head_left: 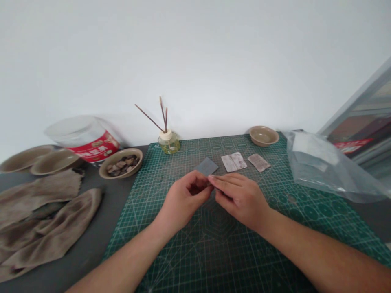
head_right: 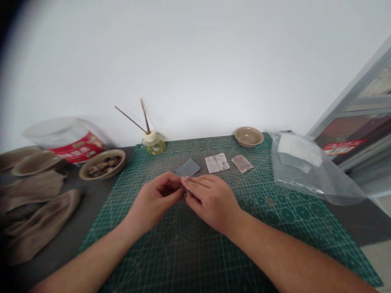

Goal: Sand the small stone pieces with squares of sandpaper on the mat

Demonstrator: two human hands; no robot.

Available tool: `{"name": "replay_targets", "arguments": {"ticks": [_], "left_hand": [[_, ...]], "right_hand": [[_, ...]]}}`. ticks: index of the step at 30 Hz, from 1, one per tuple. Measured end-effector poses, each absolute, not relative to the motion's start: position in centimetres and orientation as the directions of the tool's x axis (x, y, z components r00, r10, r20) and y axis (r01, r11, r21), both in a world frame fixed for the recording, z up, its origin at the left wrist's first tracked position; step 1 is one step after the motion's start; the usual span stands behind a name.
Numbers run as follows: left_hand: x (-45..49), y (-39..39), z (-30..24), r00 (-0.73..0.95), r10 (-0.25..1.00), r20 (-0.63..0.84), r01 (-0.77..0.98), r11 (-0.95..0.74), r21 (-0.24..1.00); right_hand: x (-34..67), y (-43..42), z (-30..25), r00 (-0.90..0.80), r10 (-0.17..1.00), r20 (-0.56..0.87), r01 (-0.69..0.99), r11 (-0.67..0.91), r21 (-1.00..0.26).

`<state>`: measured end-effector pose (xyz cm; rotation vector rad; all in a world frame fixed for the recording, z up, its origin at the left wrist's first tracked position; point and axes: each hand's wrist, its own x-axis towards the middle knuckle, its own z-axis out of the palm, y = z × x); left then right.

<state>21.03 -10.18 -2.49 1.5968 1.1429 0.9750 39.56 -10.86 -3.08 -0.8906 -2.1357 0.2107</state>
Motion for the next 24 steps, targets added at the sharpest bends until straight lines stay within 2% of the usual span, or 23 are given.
{"name": "replay_targets", "arguments": {"ticks": [3,7,14,24], "left_hand": [[21.1,-10.3,-2.5,0.244,0.966,0.08,0.222,-0.136,0.966],[21.2,-10.4,-2.4,0.194,0.977,0.084,0.205,-0.124,0.971],[21.4,-10.4,-2.3,0.237,0.967,0.095,0.154,-0.134,0.979],[21.3,-10.2,-3.4,0.224,0.966,0.128,0.153,-0.165,0.974]], "right_hand": [[39.7,-10.9,-3.2,-0.464,0.642,0.61,0.545,0.75,-0.375],[40.1,-10.8,-3.1,-0.457,0.677,0.577,0.586,0.717,-0.377],[39.8,-11.1,-2.9,-0.482,0.639,0.599,0.563,0.75,-0.347],[39.7,-11.0,-3.5,-0.446,0.689,0.571,0.612,0.7,-0.368]]}}
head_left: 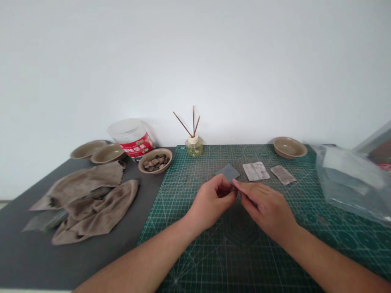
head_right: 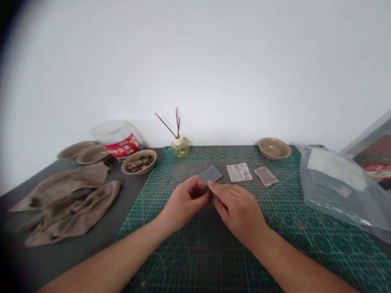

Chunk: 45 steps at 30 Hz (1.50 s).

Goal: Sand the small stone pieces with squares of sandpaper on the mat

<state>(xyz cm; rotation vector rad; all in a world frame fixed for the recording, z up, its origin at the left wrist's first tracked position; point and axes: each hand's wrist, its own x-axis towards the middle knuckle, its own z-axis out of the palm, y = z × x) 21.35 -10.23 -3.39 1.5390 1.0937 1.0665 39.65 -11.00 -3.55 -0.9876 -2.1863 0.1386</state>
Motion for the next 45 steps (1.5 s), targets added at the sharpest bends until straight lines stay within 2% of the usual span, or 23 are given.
{"name": "replay_targets", "arguments": {"ticks": [7,21,26,32,36,41,45], "left_hand": [[21.2,-10.2,-3.9,0.227,0.967,0.119,0.209,-0.168,0.963],[21.3,-10.0,-3.7,0.195,0.978,0.078,0.158,-0.11,0.981],[21.3,-10.1,-3.7,0.21,0.974,0.08,0.216,-0.126,0.968],[21.4,-10.3,-3.4,0.216,0.975,0.058,0.153,-0.093,0.984],[21.5,-10.4,-3.3,0.183,0.979,0.085,0.155,-0.115,0.981],[21.6,-10.6,-3.4,0.174,0.979,0.103,0.095,-0.12,0.988],[21.6,-10.7,-3.5,0.145,0.981,0.126,0.132,-0.145,0.981]], "right_hand": [[39.8,-11.0,-4.1,-0.487,0.686,0.54,0.622,0.707,-0.337],[39.9,-10.9,-4.0,-0.47,0.691,0.55,0.673,0.683,-0.282],[39.5,-11.1,-3.8,-0.524,0.627,0.576,0.653,0.73,-0.201],[39.6,-11.1,-3.6,-0.504,0.64,0.58,0.671,0.713,-0.205],[39.6,-11.2,-3.6,-0.535,0.599,0.596,0.645,0.745,-0.17],[39.7,-11.3,-3.4,-0.5,0.61,0.615,0.663,0.726,-0.181],[39.7,-11.4,-3.2,-0.528,0.591,0.61,0.638,0.75,-0.174]]}}
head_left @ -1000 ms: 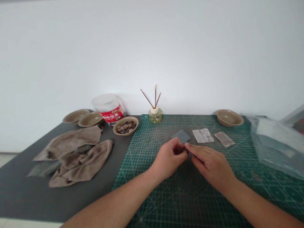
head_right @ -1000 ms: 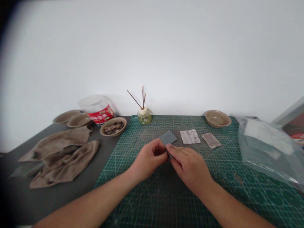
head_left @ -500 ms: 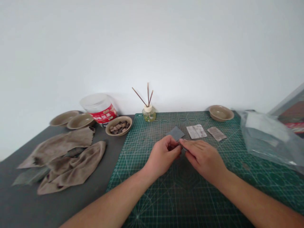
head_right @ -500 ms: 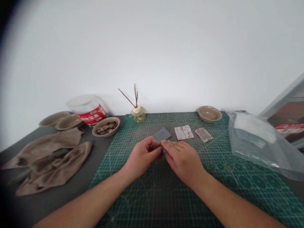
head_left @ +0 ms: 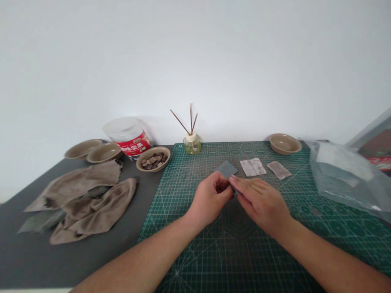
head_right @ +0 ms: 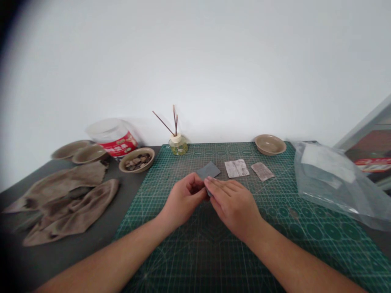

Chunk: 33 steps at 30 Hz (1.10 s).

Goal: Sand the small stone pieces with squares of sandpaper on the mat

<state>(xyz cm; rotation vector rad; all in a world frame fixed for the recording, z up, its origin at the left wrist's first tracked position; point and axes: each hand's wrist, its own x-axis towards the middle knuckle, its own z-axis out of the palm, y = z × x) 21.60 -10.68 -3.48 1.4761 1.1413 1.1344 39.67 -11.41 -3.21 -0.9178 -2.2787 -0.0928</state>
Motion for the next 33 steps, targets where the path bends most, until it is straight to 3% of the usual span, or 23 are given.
{"name": "replay_targets", "arguments": {"ticks": [18,33], "left_hand": [[21.2,-10.1,-3.1,0.178,0.977,0.119,0.061,-0.132,0.989],[21.5,-11.1,-2.9,0.14,0.971,0.195,0.126,-0.212,0.969]], "right_hand": [[39.8,-11.4,-2.5,-0.469,0.572,0.673,0.622,0.755,-0.208],[39.7,-11.8,-2.4,-0.497,0.538,0.681,0.587,0.786,-0.192]]}}
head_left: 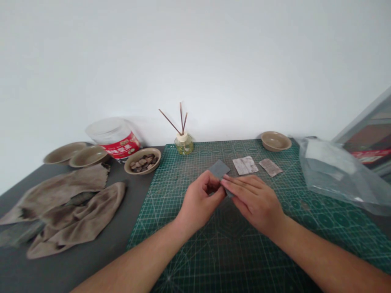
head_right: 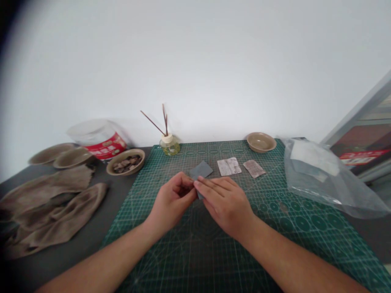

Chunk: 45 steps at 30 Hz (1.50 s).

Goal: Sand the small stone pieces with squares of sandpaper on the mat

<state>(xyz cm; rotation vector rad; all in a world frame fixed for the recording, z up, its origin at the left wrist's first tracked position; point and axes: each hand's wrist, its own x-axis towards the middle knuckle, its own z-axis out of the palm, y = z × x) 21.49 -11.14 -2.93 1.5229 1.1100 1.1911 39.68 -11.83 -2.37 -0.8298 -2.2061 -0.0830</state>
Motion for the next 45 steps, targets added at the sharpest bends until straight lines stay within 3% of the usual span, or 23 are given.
{"name": "replay_targets", "arguments": {"ticks": [9,14,22,26,30,33,39,45], "left_hand": [[21.6,-11.5,-2.7,0.116,0.966,0.231,0.063,-0.239,0.969],[21.0,-11.0,-1.8,0.122,0.964,0.236,-0.102,-0.224,0.969],[20.9,-10.5,-2.0,0.193,0.964,0.184,-0.198,-0.146,0.969],[21.1,-10.6,-2.2,0.226,0.967,0.118,-0.194,-0.074,0.978],[21.2,-10.4,-2.4,0.247,0.962,0.114,-0.001,-0.117,0.993],[21.2,-10.3,-2.6,0.249,0.96,0.124,0.103,-0.153,0.983],[21.0,-10.2,-3.3,0.292,0.945,0.147,0.142,-0.195,0.971],[20.7,-9.9,-3.4,0.268,0.948,0.171,0.232,-0.236,0.944]], "right_hand": [[39.5,-12.0,-2.8,-0.435,0.626,0.647,0.594,0.74,-0.317],[39.8,-11.5,-2.8,-0.238,0.779,0.579,0.688,0.556,-0.466],[40.0,-10.4,-3.1,-0.004,0.882,0.472,0.609,0.376,-0.698],[39.8,-10.8,-3.2,-0.078,0.889,0.452,0.482,0.43,-0.763],[39.4,-11.2,-3.1,-0.179,0.868,0.464,0.374,0.496,-0.784],[39.3,-11.1,-2.9,-0.221,0.864,0.453,0.372,0.504,-0.779],[39.3,-11.1,-2.7,-0.256,0.866,0.429,0.413,0.499,-0.762],[39.2,-11.2,-2.5,-0.295,0.816,0.498,0.422,0.579,-0.698]]}}
